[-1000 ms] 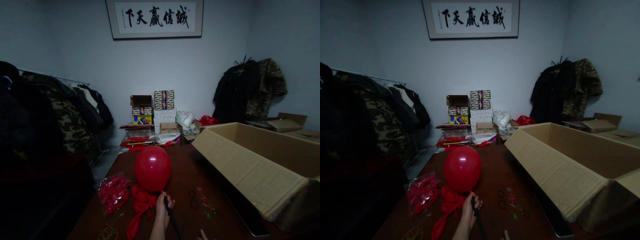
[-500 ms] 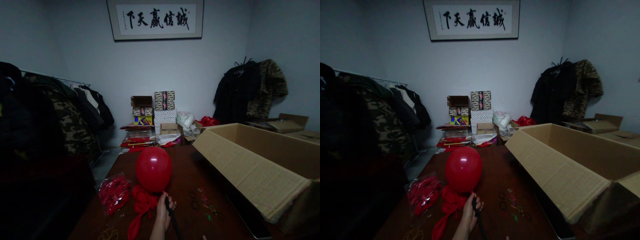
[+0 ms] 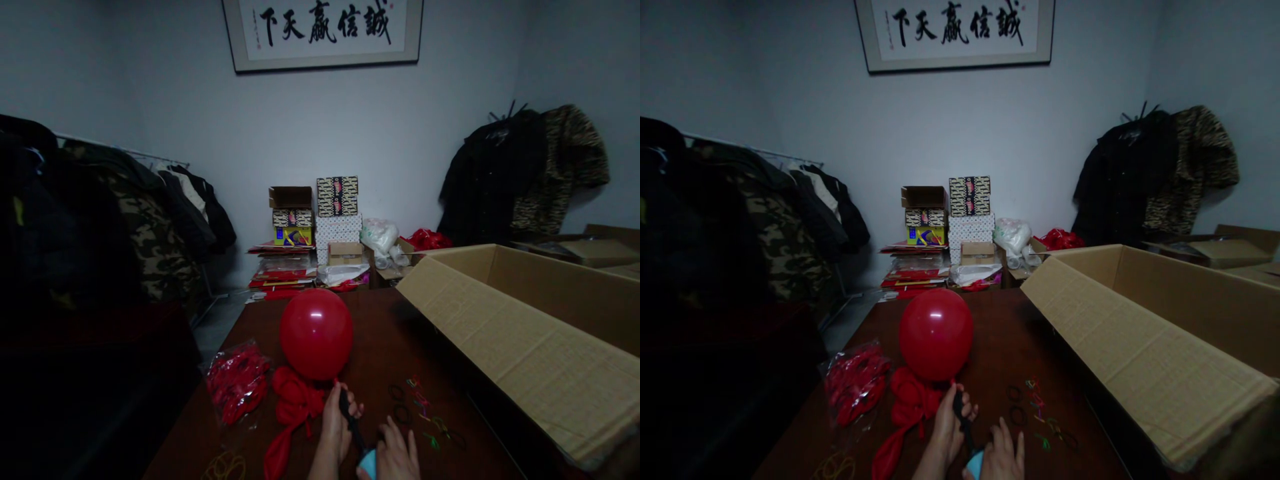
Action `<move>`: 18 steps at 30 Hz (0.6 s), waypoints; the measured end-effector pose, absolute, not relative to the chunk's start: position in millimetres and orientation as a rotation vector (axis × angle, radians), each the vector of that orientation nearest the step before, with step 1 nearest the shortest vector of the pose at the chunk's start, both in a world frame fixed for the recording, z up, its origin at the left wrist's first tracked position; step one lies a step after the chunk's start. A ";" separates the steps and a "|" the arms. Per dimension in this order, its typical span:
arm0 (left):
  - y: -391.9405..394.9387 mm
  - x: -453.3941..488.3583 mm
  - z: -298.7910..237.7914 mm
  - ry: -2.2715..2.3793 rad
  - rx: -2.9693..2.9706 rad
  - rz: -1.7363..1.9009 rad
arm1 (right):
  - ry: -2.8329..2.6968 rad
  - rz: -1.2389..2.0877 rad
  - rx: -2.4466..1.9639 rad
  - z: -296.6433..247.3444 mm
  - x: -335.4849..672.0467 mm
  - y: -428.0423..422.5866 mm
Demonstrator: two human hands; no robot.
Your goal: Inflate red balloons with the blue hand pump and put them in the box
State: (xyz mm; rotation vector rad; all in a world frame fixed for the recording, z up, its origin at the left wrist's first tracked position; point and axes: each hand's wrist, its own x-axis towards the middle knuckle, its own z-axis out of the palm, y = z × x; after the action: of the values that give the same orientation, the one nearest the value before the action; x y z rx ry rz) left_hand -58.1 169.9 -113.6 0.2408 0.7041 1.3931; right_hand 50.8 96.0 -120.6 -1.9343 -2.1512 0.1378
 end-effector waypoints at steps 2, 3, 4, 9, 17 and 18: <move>171.3 -57.8 -115.4 0.706 0.228 1.398 | -2.153 0.174 -1.931 -107.9 45.4 101.3; 172.2 -57.5 -116.7 0.710 0.224 1.400 | -2.145 0.183 -1.930 -103.3 42.4 103.7; 173.2 -57.3 -118.1 0.713 0.223 1.398 | -2.136 0.189 -1.931 -99.9 39.4 105.9; 177.4 -56.8 -124.5 0.712 0.233 1.384 | -2.087 0.229 -1.946 -96.2 29.5 113.4; 176.1 -57.5 -120.5 0.739 0.226 1.413 | -2.065 0.185 -1.900 -92.3 30.6 112.2; 175.6 -57.1 -119.8 0.754 0.224 1.418 | -2.077 0.178 -1.909 -93.0 31.3 111.0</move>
State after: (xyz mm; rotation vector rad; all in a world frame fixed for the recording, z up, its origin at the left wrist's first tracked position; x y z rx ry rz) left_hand -57.1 175.6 -119.8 0.2238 0.7538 1.4181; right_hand 31.3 111.0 -93.0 -1.9089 -2.0771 0.1776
